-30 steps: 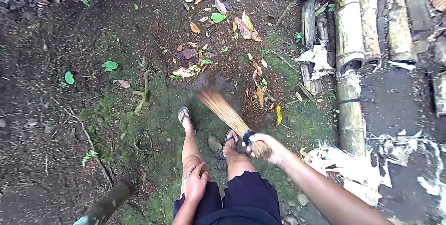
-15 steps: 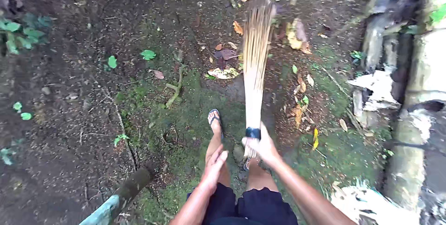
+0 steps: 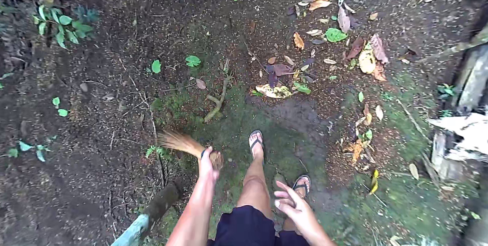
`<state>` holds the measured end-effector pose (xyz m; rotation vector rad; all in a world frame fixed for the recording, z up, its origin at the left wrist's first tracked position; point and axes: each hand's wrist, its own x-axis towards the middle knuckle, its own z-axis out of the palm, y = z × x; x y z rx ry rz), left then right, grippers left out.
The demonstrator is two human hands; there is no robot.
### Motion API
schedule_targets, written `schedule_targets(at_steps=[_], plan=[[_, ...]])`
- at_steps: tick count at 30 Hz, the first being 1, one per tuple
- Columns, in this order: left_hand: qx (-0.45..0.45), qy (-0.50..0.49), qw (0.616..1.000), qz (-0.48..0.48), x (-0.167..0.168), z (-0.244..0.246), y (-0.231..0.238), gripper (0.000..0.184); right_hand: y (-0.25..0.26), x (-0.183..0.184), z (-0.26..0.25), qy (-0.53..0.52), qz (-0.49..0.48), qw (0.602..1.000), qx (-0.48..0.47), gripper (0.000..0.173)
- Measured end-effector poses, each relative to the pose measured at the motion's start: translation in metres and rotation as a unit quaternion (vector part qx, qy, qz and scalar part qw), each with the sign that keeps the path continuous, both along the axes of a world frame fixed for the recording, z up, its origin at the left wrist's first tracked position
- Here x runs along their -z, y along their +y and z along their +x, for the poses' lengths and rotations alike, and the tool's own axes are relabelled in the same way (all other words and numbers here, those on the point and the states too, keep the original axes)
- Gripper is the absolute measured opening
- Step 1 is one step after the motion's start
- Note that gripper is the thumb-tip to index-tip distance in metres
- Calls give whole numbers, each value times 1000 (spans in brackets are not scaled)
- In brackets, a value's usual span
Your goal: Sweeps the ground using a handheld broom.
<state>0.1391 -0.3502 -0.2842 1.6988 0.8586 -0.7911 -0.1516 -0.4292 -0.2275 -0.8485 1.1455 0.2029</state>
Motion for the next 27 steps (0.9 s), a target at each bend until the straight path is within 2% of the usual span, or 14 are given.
schedule_targets(at_steps=[2, 4, 6, 8, 10, 13, 15, 17, 19, 22, 24, 27], plan=[[64, 55, 996, -25, 27, 18, -54, 38, 3, 8, -5, 41, 8, 999, 32, 64], [166, 107, 978, -70, 47, 25, -98, 51, 7, 13, -2, 62, 32, 996, 55, 61], [265, 144, 947, -108, 53, 40, -115, 64, 10, 13, 10, 69, 62, 994, 64, 58], [354, 157, 912, -134, 40, 59, -114, 86, 12, 15, 25, 61, 76, 993, 66, 58], [410, 154, 886, -155, 16, 65, -93, 110, 16, 12, 37, 55, 89, 992, 64, 58], [417, 117, 883, -181, -25, 54, -59, 127, 16, 7, 47, 56, 96, 990, 87, 56], [372, 73, 910, -171, -38, 47, -36, 124, 15, 4, 48, 66, 95, 986, 121, 54], [307, 23, 942, -135, -34, 43, -23, 115, 18, 5, 44, 74, 90, 980, 159, 52], [247, -14, 966, -78, -10, 51, -26, 108, 23, 7, 38, 84, 87, 975, 187, 51], [175, -14, 984, -38, 37, 81, -69, 84, 31, 4, 33, 90, 90, 969, 209, 52], [195, 42, 979, -37, 60, 94, -98, 72, 37, 3, 32, 87, 98, 969, 210, 52], [316, 128, 938, -60, 61, 103, -108, 82, 40, 8, 36, 83, 121, 971, 189, 51]])
